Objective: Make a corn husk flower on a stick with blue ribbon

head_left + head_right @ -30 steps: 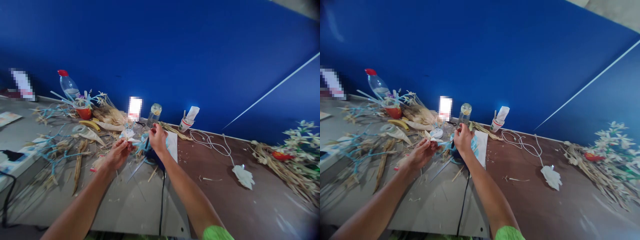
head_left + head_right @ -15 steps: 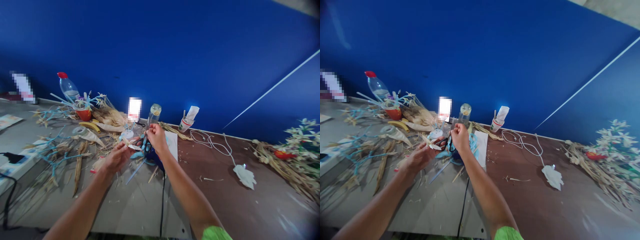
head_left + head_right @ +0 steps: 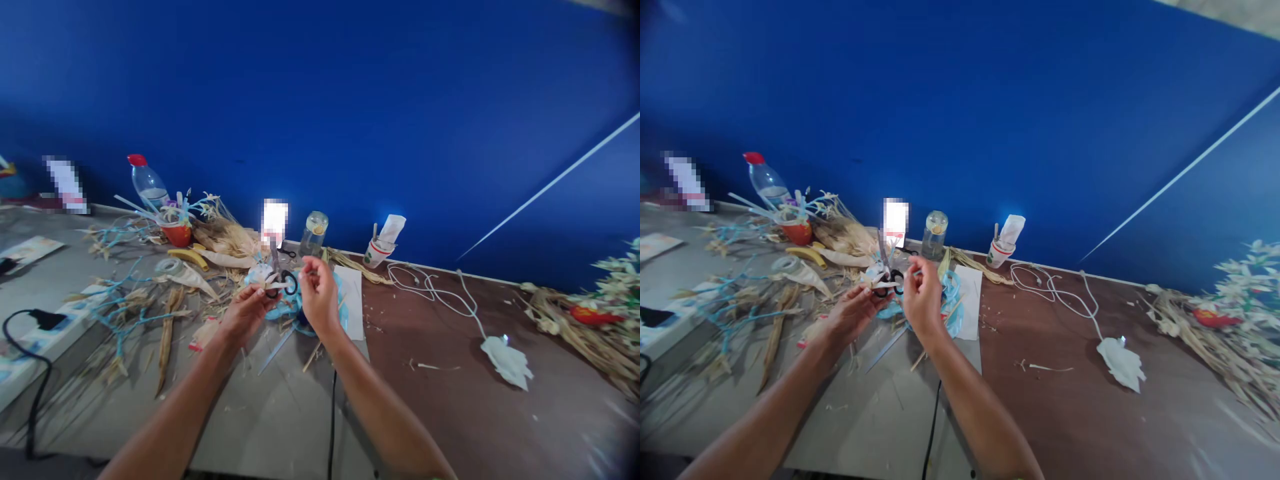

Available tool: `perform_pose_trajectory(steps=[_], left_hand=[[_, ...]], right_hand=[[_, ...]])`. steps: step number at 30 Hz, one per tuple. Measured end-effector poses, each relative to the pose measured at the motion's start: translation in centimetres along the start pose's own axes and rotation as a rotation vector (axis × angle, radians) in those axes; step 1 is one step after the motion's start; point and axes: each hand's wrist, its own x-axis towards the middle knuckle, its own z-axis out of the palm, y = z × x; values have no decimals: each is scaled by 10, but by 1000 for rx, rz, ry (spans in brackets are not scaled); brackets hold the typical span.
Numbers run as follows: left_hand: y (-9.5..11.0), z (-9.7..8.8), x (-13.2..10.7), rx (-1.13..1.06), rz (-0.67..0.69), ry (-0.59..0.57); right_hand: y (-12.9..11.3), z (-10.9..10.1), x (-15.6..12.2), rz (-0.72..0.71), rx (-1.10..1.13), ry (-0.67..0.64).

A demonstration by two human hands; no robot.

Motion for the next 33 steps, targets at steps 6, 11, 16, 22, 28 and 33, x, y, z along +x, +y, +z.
perform_pose_trajectory(steps=[6,11,16,22,28,33], left_hand=[[0,2,-1,-17,-1,2],[0,7,-6,13,-52,-55],[2,6,-6,72,-38,-53],[3,-3,-1,164,74,46],[2,-9,2,186,118,101],[6,-10,2,164,133,129]], right_hand=[[6,2,-22,-67,-263,-147],[14,12,-19,-57,-276,-194],[26,7,3,169,-32,-170],[13,-47,20,265,264,-314],[-2,-81,16,327,174,-666],[0,-93,20,381,54,-887]])
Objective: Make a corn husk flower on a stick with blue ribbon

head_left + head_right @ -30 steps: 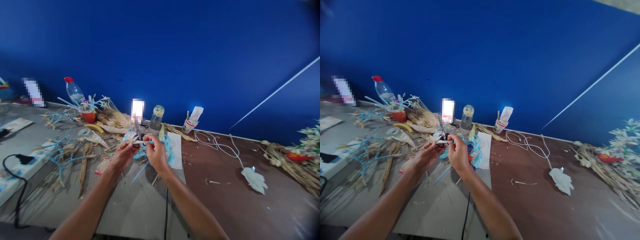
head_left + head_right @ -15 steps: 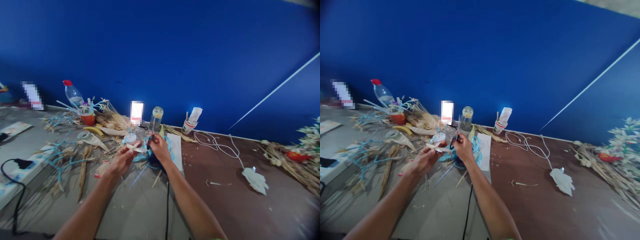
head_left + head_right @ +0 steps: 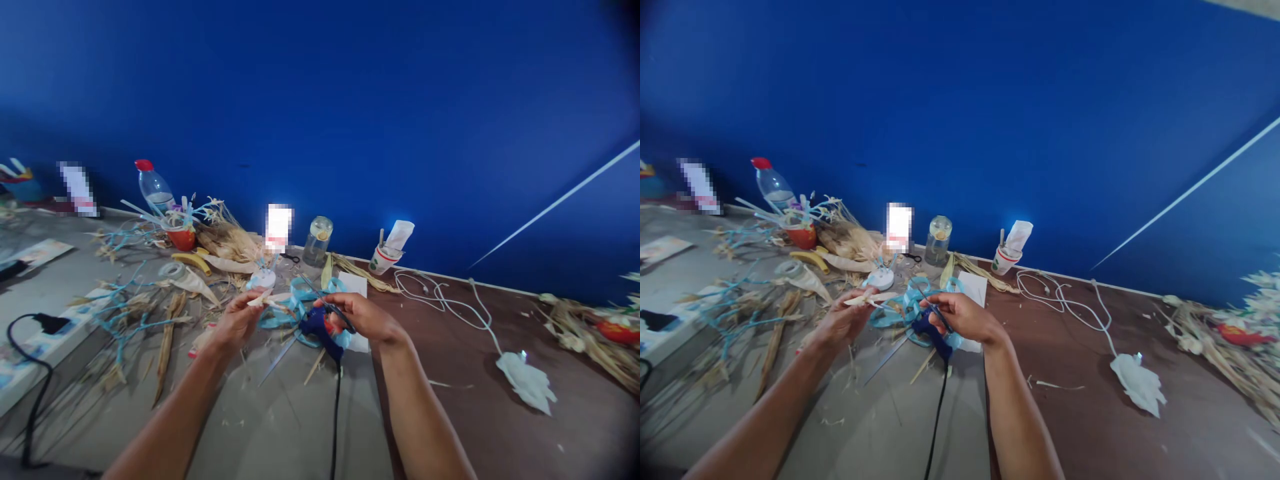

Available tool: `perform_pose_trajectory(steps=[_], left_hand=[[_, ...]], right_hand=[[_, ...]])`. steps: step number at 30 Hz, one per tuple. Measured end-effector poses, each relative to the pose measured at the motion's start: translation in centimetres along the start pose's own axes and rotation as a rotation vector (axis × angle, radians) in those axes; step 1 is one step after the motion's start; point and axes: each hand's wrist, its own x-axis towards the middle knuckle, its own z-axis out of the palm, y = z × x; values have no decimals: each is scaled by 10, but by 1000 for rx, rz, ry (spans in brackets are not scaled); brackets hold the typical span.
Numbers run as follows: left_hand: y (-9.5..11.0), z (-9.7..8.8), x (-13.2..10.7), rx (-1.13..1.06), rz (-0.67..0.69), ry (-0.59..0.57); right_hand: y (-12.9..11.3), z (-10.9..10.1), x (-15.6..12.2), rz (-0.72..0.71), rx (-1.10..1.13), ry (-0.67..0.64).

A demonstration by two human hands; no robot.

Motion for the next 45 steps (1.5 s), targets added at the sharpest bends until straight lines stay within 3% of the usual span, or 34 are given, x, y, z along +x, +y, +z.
perform_pose_trajectory(steps=[5,15,45], left_hand=[[4,1,1,-21,0,2],[0,-3,1,-29,-31,20],[6,3,-2,31,-22,-56]], right_hand=[[3,-8,-7,32,-68,-80],[-6,1,-6,64,-66,-159],[-3,3,-6,59,-52,-228]])
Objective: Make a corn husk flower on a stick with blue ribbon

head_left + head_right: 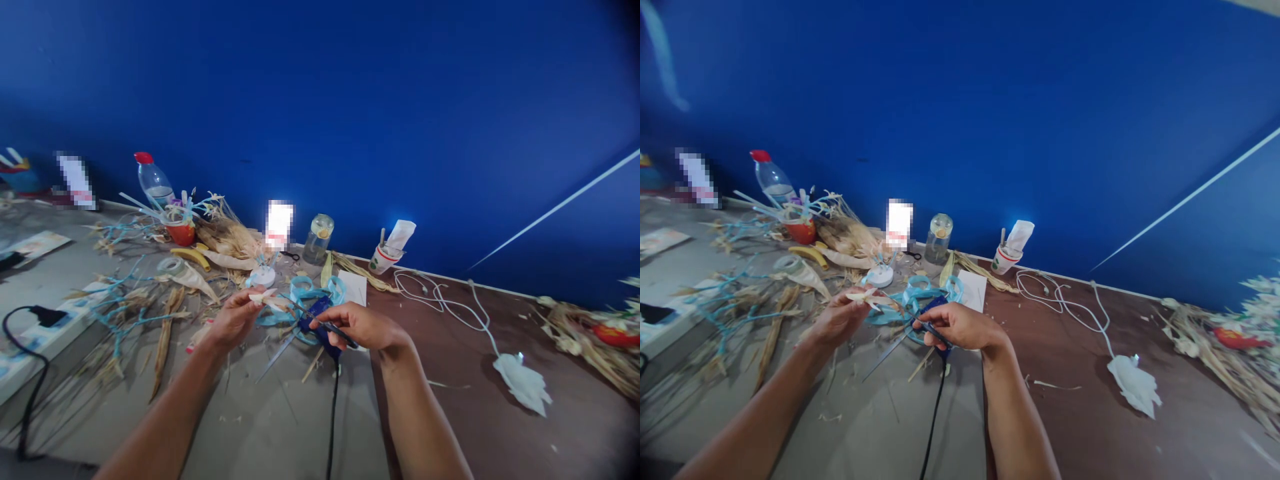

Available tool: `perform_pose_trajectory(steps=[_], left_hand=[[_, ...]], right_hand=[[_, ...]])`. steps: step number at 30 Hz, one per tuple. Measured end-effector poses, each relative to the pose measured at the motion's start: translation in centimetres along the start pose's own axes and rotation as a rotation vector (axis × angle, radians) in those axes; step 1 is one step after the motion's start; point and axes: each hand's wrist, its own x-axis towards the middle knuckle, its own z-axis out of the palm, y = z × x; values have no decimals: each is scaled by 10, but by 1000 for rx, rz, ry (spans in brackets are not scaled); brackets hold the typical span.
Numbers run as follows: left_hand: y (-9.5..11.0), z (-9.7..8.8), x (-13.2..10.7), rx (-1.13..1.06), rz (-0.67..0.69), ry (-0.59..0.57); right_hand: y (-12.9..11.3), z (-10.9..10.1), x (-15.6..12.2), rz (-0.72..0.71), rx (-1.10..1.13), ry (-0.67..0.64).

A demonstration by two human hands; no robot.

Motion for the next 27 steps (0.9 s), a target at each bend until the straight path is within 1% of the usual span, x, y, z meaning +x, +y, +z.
perform_pose_trajectory(steps=[4,12,20,27], left_hand=[[1,0,0,-12,-14,-5],[-3,-6,1,9,-20,-20],[-5,-7,1,-6,3,0],[-3,-5,1,6,-15,-7]], right_hand=[[1,0,0,13,38,8],[3,0,0,16,67,9],[3,-1,0,15,41,1],[4,0,0,5,62,5]])
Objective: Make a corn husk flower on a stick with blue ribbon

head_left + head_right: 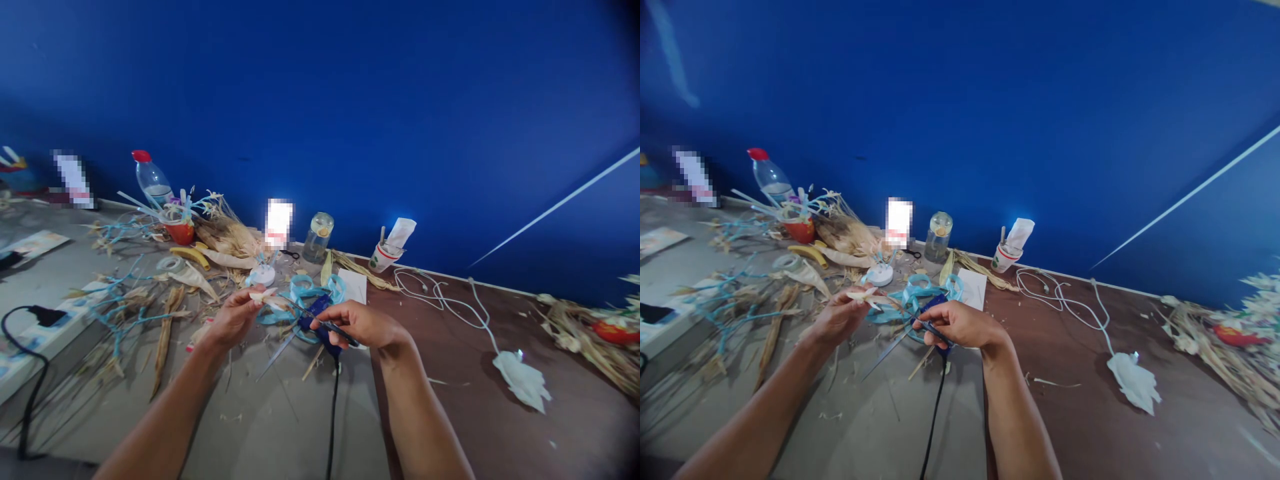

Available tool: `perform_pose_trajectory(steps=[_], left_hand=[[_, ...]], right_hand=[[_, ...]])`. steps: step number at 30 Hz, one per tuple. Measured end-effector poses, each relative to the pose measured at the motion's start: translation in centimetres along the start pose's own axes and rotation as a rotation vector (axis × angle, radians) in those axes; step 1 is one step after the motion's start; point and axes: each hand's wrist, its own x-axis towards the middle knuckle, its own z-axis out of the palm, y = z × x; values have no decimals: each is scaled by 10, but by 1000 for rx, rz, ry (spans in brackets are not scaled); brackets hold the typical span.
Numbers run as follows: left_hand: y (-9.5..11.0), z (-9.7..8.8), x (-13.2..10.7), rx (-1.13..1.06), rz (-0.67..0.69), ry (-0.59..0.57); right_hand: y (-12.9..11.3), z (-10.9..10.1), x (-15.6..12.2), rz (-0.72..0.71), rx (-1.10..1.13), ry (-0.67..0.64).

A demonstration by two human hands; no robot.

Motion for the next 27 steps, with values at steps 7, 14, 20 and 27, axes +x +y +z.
perform_pose_trajectory(steps=[7,14,20,27], left_hand=[[2,0,-1,1,-20,-19],[4,0,-1,13,-28,-34],[7,-3,-2,29,-36,-76],[8,-3,-2,5,-72,-87]], right_hand=[[-4,1,-1,6,6,2],[-10,3,-3,48,-10,-18],[-7,2,-4,74,-7,-26],[-5,1,-4,82,-52,15]])
